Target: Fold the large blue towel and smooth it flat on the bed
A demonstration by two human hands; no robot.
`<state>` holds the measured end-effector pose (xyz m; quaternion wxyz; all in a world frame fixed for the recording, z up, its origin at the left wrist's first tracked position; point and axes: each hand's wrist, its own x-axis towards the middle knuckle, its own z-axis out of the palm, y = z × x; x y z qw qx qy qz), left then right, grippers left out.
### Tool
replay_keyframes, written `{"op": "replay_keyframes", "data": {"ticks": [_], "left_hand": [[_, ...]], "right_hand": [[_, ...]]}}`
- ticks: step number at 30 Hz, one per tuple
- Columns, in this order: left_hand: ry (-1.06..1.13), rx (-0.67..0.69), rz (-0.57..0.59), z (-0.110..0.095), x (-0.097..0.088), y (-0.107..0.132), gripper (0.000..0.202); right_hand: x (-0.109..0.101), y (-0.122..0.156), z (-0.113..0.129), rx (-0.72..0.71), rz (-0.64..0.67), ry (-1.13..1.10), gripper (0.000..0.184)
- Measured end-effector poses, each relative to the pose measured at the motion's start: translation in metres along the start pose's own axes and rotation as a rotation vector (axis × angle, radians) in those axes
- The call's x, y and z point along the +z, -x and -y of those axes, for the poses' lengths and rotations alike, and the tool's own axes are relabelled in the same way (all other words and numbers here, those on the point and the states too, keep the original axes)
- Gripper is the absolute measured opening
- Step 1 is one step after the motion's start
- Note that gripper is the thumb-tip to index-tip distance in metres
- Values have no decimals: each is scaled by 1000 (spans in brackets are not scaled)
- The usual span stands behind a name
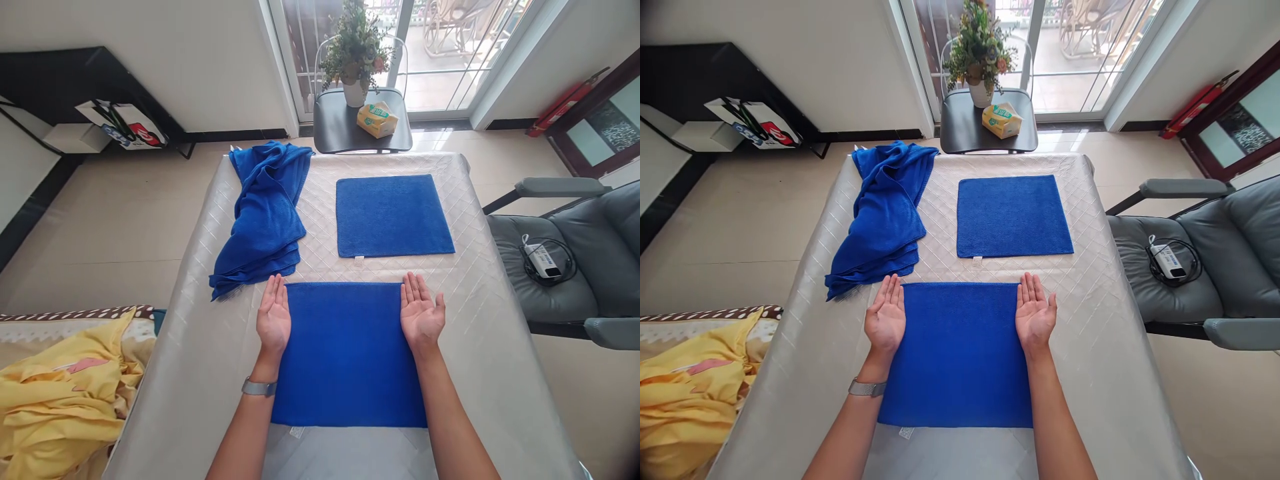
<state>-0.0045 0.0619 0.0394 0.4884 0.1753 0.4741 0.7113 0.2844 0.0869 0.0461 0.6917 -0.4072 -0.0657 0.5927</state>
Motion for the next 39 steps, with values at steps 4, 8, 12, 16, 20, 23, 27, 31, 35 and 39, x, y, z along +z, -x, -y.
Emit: {"op": "replay_keyframes", "data": {"ticks": [4,8,12,16,20,23,27,31,35,39], "left_hand": [[-17,22,-16,-4,-6,-1,49],[-24,41,-43,-1,-1,0,47],[-26,54,-48,-1,-3,-3,45],[-101,157,-62,2,1,5,42],[-90,270,1,23,46,45,47],[57,33,212,54,103,86,52],[183,-271,342,98,170,112,50],[320,-426,305,121,194,103,43],[350,-423,261,116,176,87,43],[287,-305,190,90,134,65,43]], "right_hand": [[2,0,0,-12,-7,10,53],[4,11,5,-23,-24,19,53],[-1,29,8,-12,-3,36,55],[-9,37,3,41,-31,20,54],[-14,35,-1,36,-16,10,53],[-14,34,-2,22,-7,19,50],[-16,33,-3,26,-17,15,50],[-16,33,-4,19,-36,1,53],[-15,33,-3,25,-16,9,52],[-14,34,-1,29,-21,15,53]]}}
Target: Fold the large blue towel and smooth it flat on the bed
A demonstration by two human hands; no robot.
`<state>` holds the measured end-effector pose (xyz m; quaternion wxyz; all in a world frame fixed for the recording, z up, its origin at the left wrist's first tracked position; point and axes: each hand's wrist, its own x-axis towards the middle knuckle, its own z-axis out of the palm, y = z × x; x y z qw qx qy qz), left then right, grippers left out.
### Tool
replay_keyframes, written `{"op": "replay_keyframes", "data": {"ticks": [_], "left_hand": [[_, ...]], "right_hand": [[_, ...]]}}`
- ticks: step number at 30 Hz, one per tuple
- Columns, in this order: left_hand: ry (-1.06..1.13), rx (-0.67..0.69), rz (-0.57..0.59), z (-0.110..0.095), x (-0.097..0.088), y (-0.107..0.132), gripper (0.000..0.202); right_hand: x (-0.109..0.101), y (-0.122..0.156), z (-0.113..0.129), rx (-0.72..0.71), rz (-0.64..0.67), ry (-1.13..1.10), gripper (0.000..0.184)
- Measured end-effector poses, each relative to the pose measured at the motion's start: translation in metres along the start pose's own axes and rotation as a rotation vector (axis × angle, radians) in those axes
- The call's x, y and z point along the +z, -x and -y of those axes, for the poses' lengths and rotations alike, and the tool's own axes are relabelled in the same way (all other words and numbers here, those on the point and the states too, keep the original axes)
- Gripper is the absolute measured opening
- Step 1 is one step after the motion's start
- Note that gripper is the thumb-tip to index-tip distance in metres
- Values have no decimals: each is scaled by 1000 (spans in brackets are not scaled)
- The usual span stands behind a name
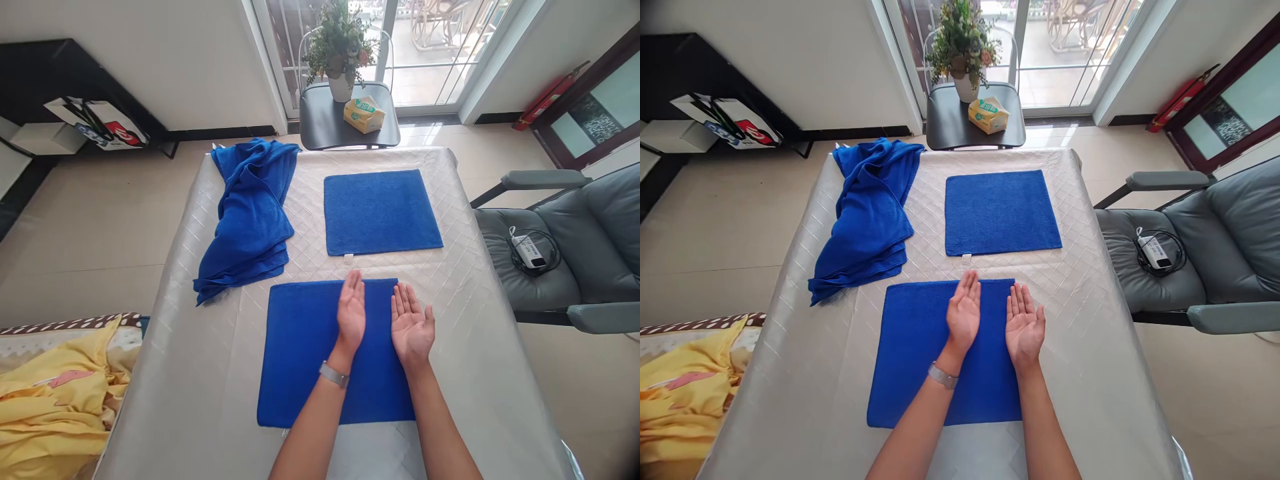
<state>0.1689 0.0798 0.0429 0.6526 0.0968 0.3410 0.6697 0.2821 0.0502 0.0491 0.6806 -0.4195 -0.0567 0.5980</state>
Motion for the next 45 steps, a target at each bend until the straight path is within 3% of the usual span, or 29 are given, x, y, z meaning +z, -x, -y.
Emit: {"op": "replay_keyframes", "data": {"ticks": [7,10,13,16,19,22,24,26,28,30,31,34,37,39,41,45], "left_hand": [[-174,298,-165,-97,-77,-9,47],[-276,345,-196,-125,-98,-9,47],[-367,367,-192,-131,-103,-8,47],[-420,428,-213,-122,-99,-8,47],[-425,463,-253,-115,-97,-9,47],[-391,440,-264,-123,-103,-13,45],[-364,471,-344,-134,-108,-19,43],[-316,566,-496,-140,-107,-25,41],[-253,656,-585,-134,-91,-26,40],[-212,647,-500,-109,-60,-21,37],[-212,587,-397,-90,-41,-15,36],[-192,227,-49,-24,16,4,40],[-118,-37,53,28,46,10,40],[-36,-93,-2,42,47,5,37],[-1,-56,-65,40,35,-4,35],[-136,134,-160,-7,-12,-17,31]], "right_hand": [[1,1,1,-2,9,37,52],[2,2,1,-2,3,44,52],[4,1,2,7,-16,50,52],[11,-4,4,-1,-28,48,50],[20,-14,4,-34,-7,31,49],[25,-26,2,-46,1,31,49],[25,-32,0,-38,8,33,48],[23,-34,-2,-40,20,31,49],[22,-34,-3,-52,23,32,49],[21,-33,-3,-55,24,33,48],[20,-33,-4,-52,24,33,48],[19,-35,-4,-47,19,27,46],[18,-37,-4,-37,18,24,46],[16,-37,-4,-30,23,24,47],[15,-38,-4,-30,26,27,47],[14,-38,-4,-34,38,34,47]]}}
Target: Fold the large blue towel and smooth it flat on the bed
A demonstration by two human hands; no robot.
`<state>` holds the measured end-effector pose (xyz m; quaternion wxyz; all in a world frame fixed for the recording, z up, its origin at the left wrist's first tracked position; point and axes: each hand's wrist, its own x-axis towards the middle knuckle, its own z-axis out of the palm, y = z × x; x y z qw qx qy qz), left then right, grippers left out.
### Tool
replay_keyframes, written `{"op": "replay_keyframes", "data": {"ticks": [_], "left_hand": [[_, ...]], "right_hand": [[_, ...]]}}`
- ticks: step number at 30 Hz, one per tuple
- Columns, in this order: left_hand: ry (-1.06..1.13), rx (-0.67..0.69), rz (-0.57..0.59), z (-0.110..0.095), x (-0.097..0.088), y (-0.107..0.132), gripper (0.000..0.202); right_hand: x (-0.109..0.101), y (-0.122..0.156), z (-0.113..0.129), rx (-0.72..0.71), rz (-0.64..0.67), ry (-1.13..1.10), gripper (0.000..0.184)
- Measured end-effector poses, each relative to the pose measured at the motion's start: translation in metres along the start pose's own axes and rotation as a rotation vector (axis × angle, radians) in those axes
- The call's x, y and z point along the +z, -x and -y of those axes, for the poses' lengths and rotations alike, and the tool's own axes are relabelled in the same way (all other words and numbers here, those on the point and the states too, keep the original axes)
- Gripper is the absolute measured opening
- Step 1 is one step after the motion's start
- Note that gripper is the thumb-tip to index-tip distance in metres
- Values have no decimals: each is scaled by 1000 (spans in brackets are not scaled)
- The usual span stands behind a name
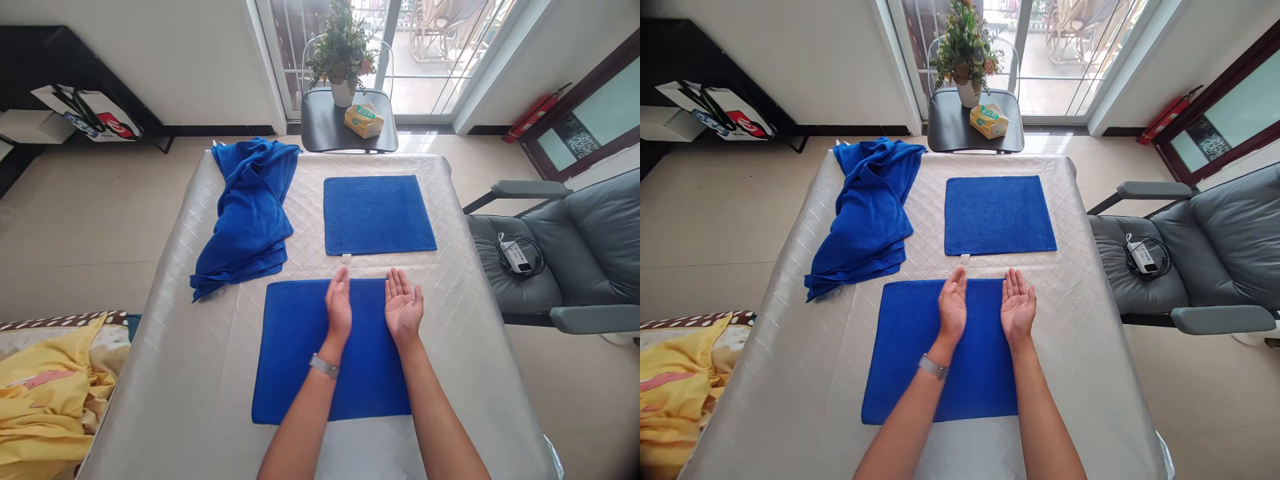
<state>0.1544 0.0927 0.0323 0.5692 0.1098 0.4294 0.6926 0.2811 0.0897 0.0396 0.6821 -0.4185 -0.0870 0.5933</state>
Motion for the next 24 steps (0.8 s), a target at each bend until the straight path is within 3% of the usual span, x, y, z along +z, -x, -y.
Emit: {"op": "replay_keyframes", "data": {"ticks": [5,9,14,20,24], "left_hand": [[-154,248,-182,-72,-77,-27,30],[-268,393,-262,-101,-113,-31,31],[-330,417,-258,-98,-117,-32,34],[-396,425,-282,-99,-116,-34,35],[-545,510,-316,-94,-91,-9,36]], "right_hand": [[0,1,1,-7,17,7,46],[1,1,2,-1,1,-3,46],[9,7,2,-41,-33,18,47],[6,35,5,-39,-17,20,49],[-9,43,2,24,-55,-8,46]]}}
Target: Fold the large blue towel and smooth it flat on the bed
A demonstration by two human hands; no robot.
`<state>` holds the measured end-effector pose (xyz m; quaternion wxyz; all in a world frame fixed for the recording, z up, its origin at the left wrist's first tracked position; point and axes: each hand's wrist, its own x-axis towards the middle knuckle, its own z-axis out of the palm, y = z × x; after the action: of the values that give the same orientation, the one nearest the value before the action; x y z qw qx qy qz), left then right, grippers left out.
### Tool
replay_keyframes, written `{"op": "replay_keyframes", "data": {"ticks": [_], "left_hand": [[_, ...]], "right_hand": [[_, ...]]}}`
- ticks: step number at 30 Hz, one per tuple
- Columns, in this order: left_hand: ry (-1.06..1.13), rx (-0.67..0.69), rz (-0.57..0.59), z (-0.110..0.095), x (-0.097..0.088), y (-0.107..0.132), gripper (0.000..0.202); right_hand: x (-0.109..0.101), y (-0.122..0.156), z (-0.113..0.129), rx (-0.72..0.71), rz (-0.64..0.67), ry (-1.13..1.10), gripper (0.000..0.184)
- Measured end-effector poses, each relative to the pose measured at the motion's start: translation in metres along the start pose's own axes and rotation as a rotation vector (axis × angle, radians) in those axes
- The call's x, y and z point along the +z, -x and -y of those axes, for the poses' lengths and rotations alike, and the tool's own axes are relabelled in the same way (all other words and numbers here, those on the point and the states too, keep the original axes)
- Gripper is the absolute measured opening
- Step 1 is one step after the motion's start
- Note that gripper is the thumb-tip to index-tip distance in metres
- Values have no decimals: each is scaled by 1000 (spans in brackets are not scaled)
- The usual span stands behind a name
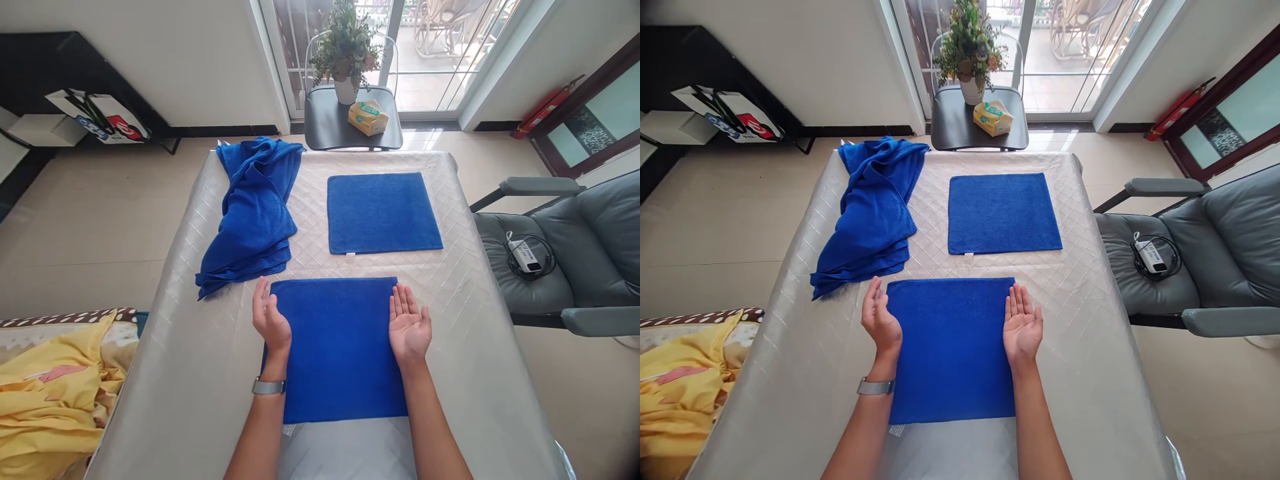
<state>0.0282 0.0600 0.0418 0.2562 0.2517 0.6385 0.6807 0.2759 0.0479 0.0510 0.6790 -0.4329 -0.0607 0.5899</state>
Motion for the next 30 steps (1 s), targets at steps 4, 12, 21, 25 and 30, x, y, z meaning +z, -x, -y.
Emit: {"op": "replay_keyframes", "data": {"ticks": [4,12,21,25,30], "left_hand": [[333,-203,249,-23,52,71,36],[692,-699,427,-5,126,147,38],[639,-498,259,1,12,51,41],[547,-388,95,-2,-37,19,42],[471,-363,10,-5,-62,12,39]], "right_hand": [[-6,-3,-2,10,10,-37,48],[-6,-4,-3,13,6,-55,49],[-4,-2,0,19,15,-23,48],[-2,-3,0,12,9,-4,48],[2,0,2,-11,-11,-7,48]]}}
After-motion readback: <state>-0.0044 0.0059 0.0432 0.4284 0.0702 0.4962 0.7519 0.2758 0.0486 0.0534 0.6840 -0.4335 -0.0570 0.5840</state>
